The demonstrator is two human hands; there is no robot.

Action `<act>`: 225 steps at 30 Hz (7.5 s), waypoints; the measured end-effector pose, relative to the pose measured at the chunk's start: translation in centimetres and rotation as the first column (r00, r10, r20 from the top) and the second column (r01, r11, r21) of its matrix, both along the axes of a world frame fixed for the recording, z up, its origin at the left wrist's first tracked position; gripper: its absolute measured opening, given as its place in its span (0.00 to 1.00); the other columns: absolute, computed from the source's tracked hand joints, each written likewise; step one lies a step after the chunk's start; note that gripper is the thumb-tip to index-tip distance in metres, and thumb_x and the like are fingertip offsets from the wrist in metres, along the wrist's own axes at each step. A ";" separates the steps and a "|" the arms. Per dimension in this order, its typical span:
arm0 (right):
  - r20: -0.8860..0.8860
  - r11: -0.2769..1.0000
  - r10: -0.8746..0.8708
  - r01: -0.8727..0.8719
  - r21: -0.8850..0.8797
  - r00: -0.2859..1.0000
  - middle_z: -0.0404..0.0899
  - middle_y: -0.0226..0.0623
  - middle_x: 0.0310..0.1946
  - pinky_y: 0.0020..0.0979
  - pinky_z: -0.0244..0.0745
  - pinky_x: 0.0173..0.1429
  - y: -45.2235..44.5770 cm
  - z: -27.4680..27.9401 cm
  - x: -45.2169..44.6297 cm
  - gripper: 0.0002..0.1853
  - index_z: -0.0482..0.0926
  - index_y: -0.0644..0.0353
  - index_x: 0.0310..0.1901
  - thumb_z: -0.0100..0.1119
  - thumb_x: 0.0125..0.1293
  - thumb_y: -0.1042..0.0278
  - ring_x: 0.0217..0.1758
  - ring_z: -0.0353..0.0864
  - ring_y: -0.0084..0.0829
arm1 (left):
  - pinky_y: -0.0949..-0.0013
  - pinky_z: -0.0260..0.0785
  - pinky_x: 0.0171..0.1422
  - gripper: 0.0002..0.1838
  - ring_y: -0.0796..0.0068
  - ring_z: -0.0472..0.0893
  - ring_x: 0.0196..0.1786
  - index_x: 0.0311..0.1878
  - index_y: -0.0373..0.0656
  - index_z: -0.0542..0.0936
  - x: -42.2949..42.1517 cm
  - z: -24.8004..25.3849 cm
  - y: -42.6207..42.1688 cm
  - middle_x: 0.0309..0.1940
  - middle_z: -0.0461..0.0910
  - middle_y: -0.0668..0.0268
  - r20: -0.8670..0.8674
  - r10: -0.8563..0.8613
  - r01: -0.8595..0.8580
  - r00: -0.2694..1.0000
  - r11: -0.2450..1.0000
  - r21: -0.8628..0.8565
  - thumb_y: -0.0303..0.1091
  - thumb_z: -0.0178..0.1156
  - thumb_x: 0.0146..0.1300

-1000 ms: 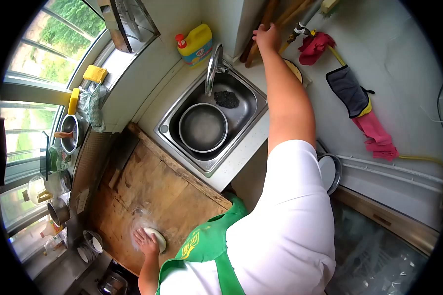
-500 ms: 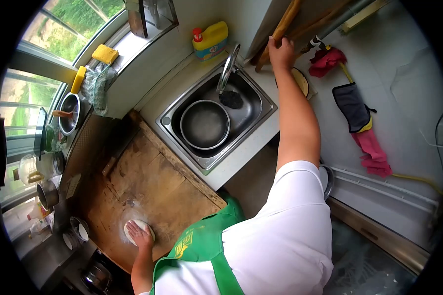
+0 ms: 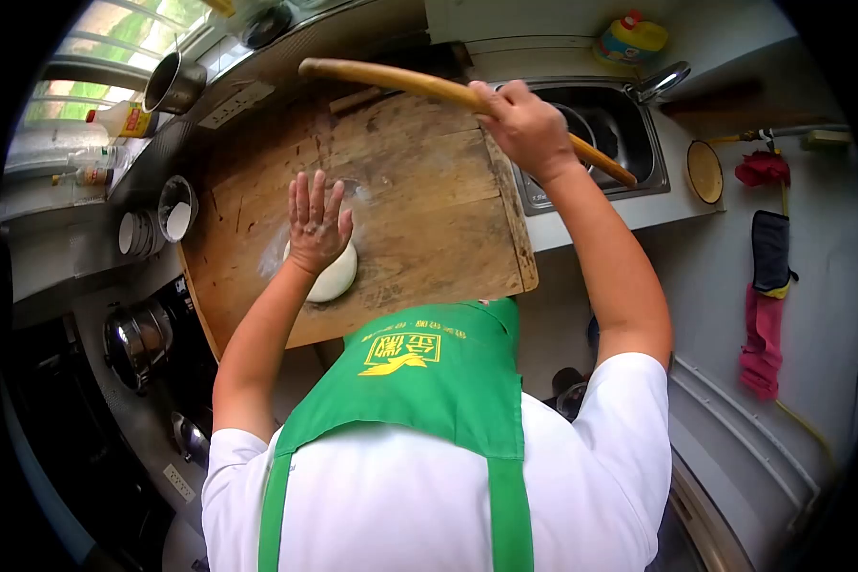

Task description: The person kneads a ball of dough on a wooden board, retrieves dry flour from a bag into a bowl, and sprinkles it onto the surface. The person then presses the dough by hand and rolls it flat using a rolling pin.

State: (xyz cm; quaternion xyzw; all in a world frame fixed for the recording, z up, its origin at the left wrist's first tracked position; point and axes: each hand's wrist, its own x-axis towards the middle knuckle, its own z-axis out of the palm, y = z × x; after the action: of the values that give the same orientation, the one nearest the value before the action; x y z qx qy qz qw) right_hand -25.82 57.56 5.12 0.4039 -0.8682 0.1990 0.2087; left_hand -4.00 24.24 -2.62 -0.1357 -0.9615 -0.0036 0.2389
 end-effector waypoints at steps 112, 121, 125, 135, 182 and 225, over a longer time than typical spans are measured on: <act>0.488 0.920 -0.084 -0.120 0.373 0.869 0.82 0.36 0.22 0.48 0.78 0.32 -17.3 -20.2 23.4 0.16 0.80 0.49 0.23 0.54 0.64 0.53 0.26 0.83 0.43 | 0.55 0.76 0.47 0.11 0.59 0.81 0.42 0.37 0.49 0.84 22.6 -10.9 -16.5 0.35 0.81 0.62 0.681 0.232 -0.408 0.695 0.907 0.107 0.44 0.57 0.62; 0.484 0.925 -0.083 -0.114 0.363 0.871 0.83 0.35 0.25 0.47 0.78 0.35 -17.2 -20.8 23.8 0.15 0.80 0.50 0.25 0.54 0.65 0.52 0.30 0.83 0.43 | 0.55 0.75 0.46 0.10 0.59 0.80 0.43 0.37 0.51 0.82 22.4 -12.0 -17.2 0.37 0.81 0.62 0.707 0.189 -0.345 0.682 0.935 0.084 0.44 0.56 0.64; 0.591 0.867 -0.267 -0.078 0.493 0.761 0.86 0.39 0.27 0.48 0.81 0.40 -18.3 -18.7 23.6 0.23 0.85 0.52 0.26 0.49 0.70 0.47 0.34 0.87 0.46 | 0.51 0.76 0.48 0.16 0.54 0.83 0.43 0.36 0.47 0.83 22.3 -12.1 -17.3 0.38 0.84 0.57 0.743 0.184 -0.388 0.644 0.915 0.110 0.46 0.51 0.70; 0.548 0.822 -0.301 -0.079 0.563 0.780 0.87 0.43 0.28 0.51 0.82 0.40 -20.9 -16.3 17.8 0.27 0.89 0.51 0.29 0.45 0.71 0.43 0.34 0.87 0.51 | 0.49 0.77 0.46 0.24 0.50 0.86 0.37 0.28 0.42 0.86 17.2 -9.1 -19.1 0.31 0.87 0.54 0.742 0.385 -0.577 0.549 0.817 0.003 0.45 0.48 0.72; 0.547 0.821 -0.264 -0.112 0.559 0.795 0.87 0.45 0.31 0.52 0.81 0.42 -24.3 -18.1 12.6 0.25 0.87 0.53 0.32 0.44 0.71 0.46 0.38 0.87 0.52 | 0.47 0.78 0.53 0.25 0.47 0.86 0.46 0.37 0.44 0.89 12.0 -8.8 -21.3 0.41 0.88 0.53 0.832 0.405 -0.713 0.379 0.701 -0.017 0.50 0.46 0.69; 0.416 0.882 0.013 -0.207 0.424 0.909 0.82 0.38 0.23 0.49 0.76 0.29 -22.7 -20.4 16.0 0.16 0.81 0.49 0.26 0.52 0.64 0.50 0.24 0.81 0.48 | 0.53 0.77 0.42 0.17 0.57 0.85 0.37 0.25 0.49 0.84 18.9 -11.6 -19.1 0.28 0.86 0.61 0.628 0.453 -0.664 0.632 0.734 0.139 0.48 0.56 0.61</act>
State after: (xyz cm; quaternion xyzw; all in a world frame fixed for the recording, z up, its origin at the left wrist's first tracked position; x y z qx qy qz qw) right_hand -9.80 34.83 -15.33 0.4419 -0.8894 0.0784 -0.0868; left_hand 14.93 5.09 -14.25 0.2281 -0.9623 -0.1421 -0.0418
